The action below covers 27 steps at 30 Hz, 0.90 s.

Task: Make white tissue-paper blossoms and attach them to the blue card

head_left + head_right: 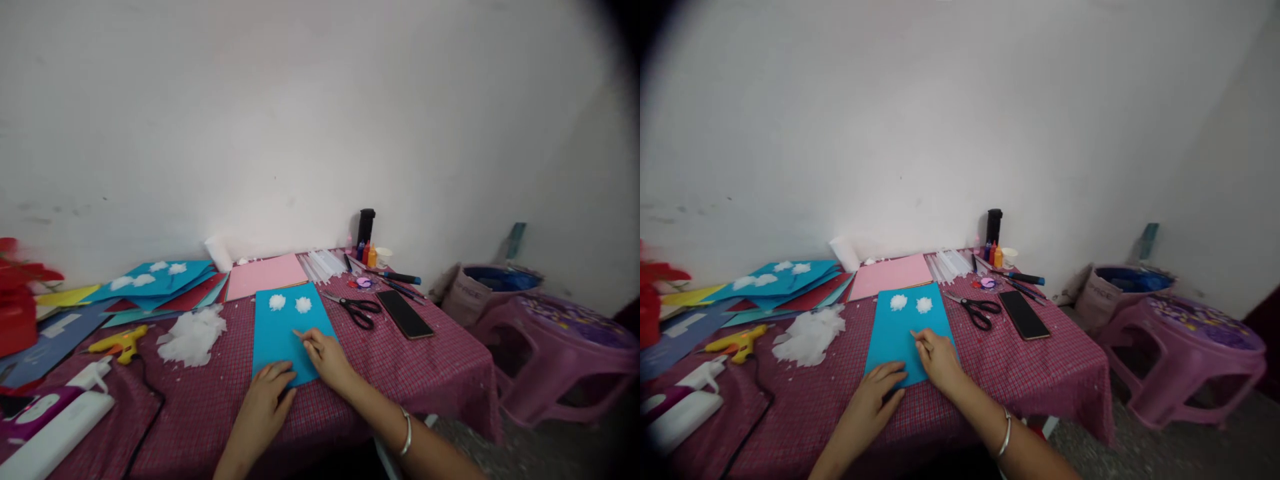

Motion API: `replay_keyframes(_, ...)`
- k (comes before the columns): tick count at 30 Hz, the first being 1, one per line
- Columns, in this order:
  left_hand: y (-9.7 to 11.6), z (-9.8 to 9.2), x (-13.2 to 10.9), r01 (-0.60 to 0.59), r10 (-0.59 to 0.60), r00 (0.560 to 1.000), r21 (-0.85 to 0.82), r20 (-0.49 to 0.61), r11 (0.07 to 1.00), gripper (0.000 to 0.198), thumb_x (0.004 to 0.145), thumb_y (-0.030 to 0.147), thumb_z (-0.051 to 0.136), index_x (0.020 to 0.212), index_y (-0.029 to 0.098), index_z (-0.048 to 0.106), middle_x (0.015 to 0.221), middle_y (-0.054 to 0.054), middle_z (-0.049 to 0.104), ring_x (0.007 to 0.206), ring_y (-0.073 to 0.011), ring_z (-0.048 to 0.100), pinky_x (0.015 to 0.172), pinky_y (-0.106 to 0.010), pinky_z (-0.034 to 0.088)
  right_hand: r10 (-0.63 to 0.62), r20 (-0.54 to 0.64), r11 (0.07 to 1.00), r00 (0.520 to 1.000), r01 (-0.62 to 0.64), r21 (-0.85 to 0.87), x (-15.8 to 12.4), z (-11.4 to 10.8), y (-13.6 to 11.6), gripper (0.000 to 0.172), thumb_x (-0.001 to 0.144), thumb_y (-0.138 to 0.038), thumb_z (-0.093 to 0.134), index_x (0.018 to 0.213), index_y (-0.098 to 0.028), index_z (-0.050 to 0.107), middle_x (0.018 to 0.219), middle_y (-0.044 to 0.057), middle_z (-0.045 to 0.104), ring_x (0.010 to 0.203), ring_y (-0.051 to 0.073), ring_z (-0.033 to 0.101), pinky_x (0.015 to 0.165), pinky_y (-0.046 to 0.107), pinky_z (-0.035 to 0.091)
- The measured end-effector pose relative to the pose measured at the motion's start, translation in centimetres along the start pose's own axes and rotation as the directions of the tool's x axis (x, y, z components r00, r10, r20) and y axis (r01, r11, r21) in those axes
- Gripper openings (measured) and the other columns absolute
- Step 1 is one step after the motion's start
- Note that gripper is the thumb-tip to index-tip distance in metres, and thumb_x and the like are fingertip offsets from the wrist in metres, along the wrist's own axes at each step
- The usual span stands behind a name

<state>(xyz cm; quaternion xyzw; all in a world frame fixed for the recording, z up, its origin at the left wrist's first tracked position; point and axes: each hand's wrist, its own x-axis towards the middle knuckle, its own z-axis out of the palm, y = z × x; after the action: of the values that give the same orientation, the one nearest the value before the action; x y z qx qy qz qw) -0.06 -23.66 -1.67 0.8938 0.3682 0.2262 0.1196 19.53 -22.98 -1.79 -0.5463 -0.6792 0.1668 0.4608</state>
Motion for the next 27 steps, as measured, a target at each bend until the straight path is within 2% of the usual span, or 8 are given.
replay_keyframes(9,-0.32,0.15,0.02,-0.033,0.033,0.999,-0.013,-0.040,0.999,0.027,0.088,0.022,0.051,0.110,0.023,0.067,0.122,-0.009,0.063,0.113,-0.0247,0.056,0.099,-0.047,0.045,-0.079,-0.044,0.993,0.996,0.074,-0.096,0.05,-0.23,-0.51,0.022,0.091,-0.023,0.049,0.105,-0.024,0.066,0.093,0.003,0.072,0.086,0.020,0.063,0.079,0.031,0.042)
replay_keyframes(19,-0.35,0.19,0.00,-0.035,0.034,0.998,-0.021,-0.060,0.999,0.026,0.087,0.022,0.052,0.109,0.024,0.067,0.120,-0.008,0.064,0.112,-0.0242,0.057,0.098,-0.046,0.046,-0.070,0.041,0.983,0.997,0.076,-0.169,0.26,-0.10,-0.60,0.019,0.089,-0.022,0.051,0.099,-0.023,0.068,0.086,0.004,0.072,0.081,0.020,0.063,0.076,0.031,0.041)
replay_keyframes(23,-0.26,0.12,0.02,-0.031,0.030,0.998,-0.024,-0.054,0.999,0.027,0.087,0.021,0.052,0.109,0.023,0.067,0.121,-0.007,0.063,0.111,-0.0239,0.057,0.098,-0.045,0.046,-0.076,0.047,0.979,0.996,0.083,-0.186,0.27,-0.08,-0.56,0.022,0.088,-0.022,0.052,0.104,-0.022,0.068,0.092,0.006,0.073,0.085,0.021,0.063,0.079,0.032,0.041)
replay_keyframes(27,-0.28,0.14,0.01,-0.030,0.028,0.998,-0.039,-0.053,0.999,0.026,0.087,0.022,0.052,0.109,0.023,0.067,0.121,-0.008,0.063,0.112,-0.0246,0.056,0.098,-0.047,0.046,-0.092,0.082,0.975,0.992,0.106,-0.197,0.17,-0.08,-0.48,0.025,0.089,-0.026,0.053,0.107,-0.025,0.069,0.084,0.005,0.072,0.077,0.020,0.063,0.077,0.031,0.041)
